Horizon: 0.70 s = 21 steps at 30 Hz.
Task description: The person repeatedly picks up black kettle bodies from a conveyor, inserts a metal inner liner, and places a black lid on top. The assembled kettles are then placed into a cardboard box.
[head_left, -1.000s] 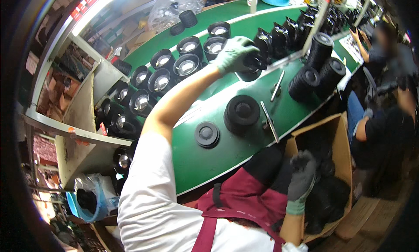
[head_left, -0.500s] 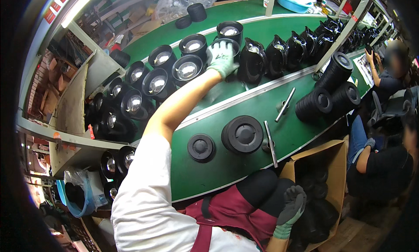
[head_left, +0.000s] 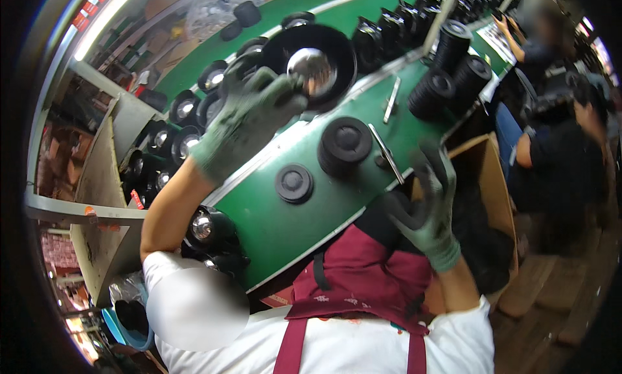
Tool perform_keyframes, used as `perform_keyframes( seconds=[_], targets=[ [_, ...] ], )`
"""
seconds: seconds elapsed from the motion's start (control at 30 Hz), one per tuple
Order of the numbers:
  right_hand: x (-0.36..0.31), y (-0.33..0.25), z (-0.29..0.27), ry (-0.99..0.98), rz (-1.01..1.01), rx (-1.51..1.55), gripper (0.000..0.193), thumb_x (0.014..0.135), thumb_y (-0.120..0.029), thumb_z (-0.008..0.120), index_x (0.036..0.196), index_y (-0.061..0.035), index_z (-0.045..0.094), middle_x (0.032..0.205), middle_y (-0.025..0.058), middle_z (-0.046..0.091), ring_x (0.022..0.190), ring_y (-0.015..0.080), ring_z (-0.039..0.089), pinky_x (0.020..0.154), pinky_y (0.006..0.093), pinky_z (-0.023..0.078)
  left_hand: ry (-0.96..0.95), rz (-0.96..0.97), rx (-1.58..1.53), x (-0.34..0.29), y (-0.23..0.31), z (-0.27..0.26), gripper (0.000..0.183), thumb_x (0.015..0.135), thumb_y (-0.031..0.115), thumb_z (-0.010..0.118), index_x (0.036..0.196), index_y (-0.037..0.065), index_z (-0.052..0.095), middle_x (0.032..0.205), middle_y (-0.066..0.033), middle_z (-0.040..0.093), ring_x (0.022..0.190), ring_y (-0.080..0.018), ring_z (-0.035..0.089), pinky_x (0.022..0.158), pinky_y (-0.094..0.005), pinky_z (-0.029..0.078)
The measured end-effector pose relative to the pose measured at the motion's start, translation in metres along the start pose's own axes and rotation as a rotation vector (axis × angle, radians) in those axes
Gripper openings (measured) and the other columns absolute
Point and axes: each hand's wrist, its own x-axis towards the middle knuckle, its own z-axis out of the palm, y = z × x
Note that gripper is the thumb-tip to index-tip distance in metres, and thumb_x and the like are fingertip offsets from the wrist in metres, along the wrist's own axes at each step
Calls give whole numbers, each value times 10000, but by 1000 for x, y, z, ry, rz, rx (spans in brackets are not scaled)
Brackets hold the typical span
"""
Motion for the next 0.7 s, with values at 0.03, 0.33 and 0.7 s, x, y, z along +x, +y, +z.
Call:
perform_keyframes(
  seconds=[0.03, 0.33, 0.7],
  targets=[
    [12, -8, -2, 23, -143, -54, 566, 777, -211, 741, 1288, -78, 536, 1374, 154, 466, 1262, 376, 447, 1055, 482, 391, 37, 81, -69, -9, 14, -13, 159, 745, 174, 644, 900, 209, 640, 938, 33, 552, 959, -189, 555, 1018, -513, 337],
    [-49, -25, -42, -380, 10, 254, 558, 588, -66, 837, 1099, -73, 615, 1275, 160, 568, 1079, 334, 615, 941, 425, 501, 250, -377, -721, -96, 116, -40, 643, 749, 11, 676, 1356, 52, 469, 1305, -174, 487, 1285, -338, 439, 1097, -438, 340],
    [-119, -30, -64, -125, 434, 750, 407, 727, 42, 764, 1091, 14, 585, 1236, 118, 545, 1131, 181, 548, 931, 285, 448, 57, -783, -2049, -157, 231, 83, 414, 939, 63, 590, 1343, 24, 510, 1296, -101, 567, 1151, -204, 553, 1011, -338, 456]
  ],
)
